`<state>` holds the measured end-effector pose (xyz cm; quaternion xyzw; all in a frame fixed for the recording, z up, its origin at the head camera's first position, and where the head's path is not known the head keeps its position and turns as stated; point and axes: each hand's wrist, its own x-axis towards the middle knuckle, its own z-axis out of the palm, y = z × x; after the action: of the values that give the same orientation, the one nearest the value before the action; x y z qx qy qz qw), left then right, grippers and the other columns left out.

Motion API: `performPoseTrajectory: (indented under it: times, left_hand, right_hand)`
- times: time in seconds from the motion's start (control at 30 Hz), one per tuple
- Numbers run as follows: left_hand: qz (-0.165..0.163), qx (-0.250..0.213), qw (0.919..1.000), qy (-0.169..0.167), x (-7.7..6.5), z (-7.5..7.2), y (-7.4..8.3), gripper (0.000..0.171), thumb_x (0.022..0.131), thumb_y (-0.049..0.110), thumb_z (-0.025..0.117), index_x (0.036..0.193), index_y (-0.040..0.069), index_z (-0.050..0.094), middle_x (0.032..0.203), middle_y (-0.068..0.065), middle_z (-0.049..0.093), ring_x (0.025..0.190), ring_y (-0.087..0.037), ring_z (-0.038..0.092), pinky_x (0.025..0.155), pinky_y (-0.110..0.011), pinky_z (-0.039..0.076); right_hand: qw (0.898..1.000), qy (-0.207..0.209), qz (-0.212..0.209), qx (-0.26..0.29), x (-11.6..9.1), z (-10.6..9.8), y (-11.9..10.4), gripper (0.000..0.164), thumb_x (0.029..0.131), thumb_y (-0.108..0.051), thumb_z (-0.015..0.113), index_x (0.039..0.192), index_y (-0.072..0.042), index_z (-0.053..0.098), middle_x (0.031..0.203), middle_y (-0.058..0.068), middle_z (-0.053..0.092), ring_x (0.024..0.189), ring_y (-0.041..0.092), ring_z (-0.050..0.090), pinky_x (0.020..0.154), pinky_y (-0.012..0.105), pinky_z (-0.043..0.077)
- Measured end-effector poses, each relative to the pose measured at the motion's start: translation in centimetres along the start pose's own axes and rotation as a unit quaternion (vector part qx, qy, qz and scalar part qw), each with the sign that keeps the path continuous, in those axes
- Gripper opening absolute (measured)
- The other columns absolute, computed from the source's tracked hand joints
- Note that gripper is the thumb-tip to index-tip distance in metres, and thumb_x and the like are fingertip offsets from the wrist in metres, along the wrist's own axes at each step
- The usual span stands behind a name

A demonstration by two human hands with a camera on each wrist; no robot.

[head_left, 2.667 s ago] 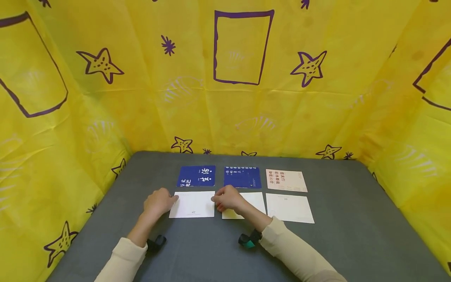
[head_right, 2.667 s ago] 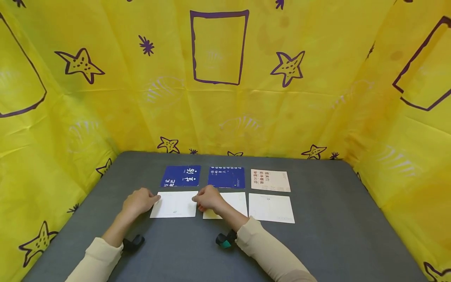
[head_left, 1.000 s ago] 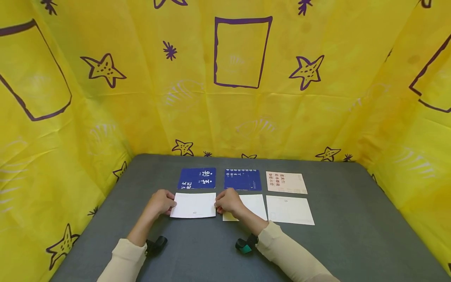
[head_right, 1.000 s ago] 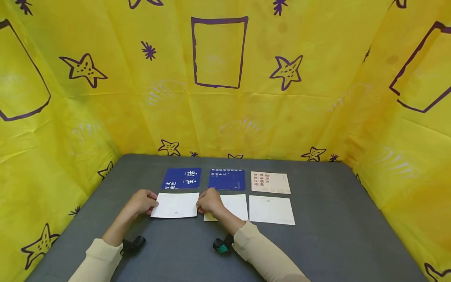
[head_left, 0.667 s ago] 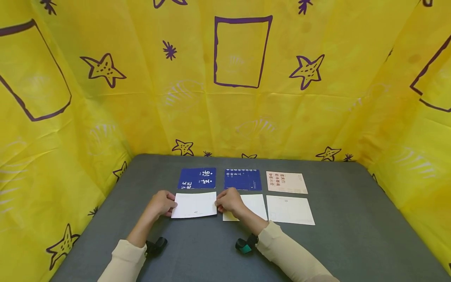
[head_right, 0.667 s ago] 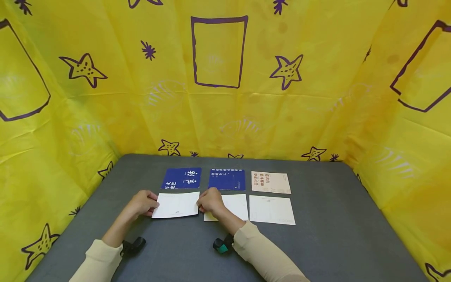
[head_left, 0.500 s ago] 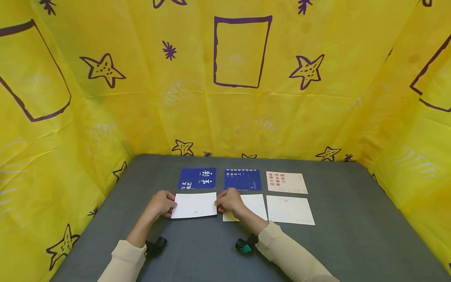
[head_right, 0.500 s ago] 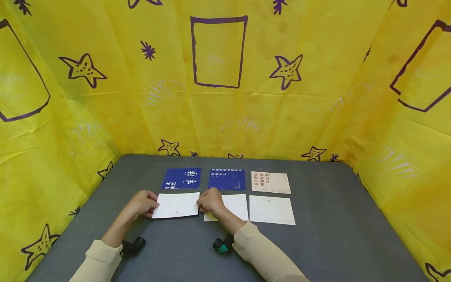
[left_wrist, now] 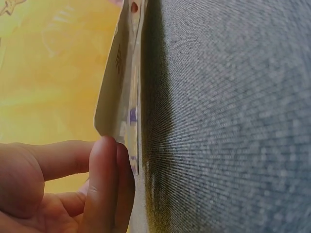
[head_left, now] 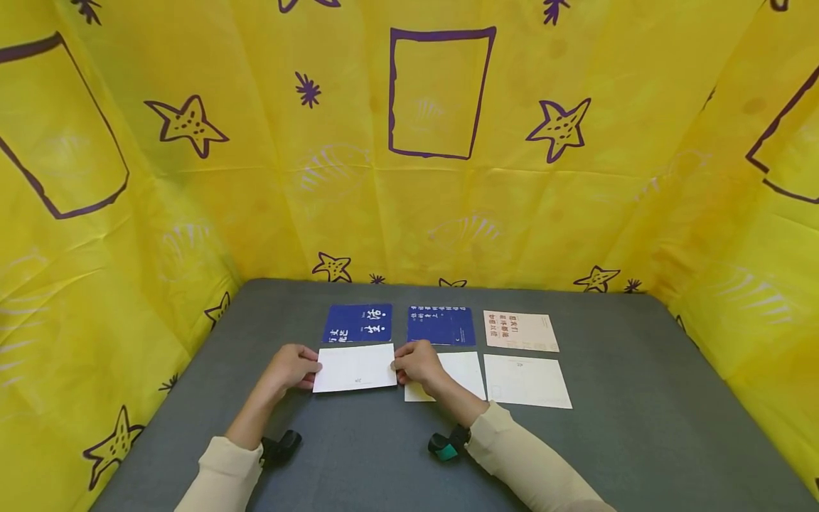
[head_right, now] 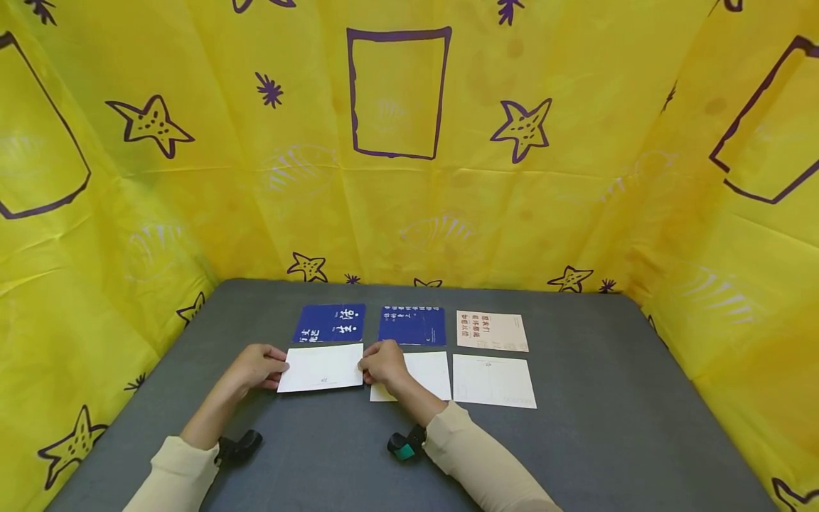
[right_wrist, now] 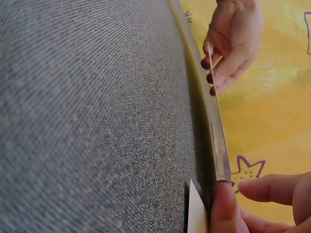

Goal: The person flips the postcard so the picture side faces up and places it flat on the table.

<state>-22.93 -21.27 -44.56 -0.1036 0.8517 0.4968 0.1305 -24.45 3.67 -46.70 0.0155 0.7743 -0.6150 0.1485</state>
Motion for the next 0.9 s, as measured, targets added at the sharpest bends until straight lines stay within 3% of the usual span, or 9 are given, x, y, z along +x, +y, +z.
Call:
performPoseTrajectory:
  times: [0.43,0.9]
  left_hand:
    - [0.021,-0.054,0.9982,0.016,0.29,-0.43,-0.27,0.033,0.089,0.0,0.062,0.117,-0.016,0.055,0.084,-0.012,0.066,0.065,-0.014,0.06,0.059,-0.027,0.057]
    - [0.016,-0.067,0.9975,0.017,0.4,-0.83,-0.09,0.035,0.091,0.005,0.063,0.121,-0.012,0.056,0.088,-0.01,0.067,0.066,-0.013,0.062,0.061,-0.026,0.057]
  right_hand:
    - [0.998,0.014,0.016,0.052,0.52,-0.08,0.35,0.019,0.081,0.008,0.064,0.1,0.01,0.065,0.073,0.008,0.06,0.052,0.013,0.057,0.048,0.021,0.053]
    - [0.993,0.001,0.049,0.108,0.95,-0.5,0.21,0.021,0.083,0.008,0.064,0.103,0.011,0.066,0.069,0.006,0.061,0.051,0.01,0.057,0.048,0.02,0.052]
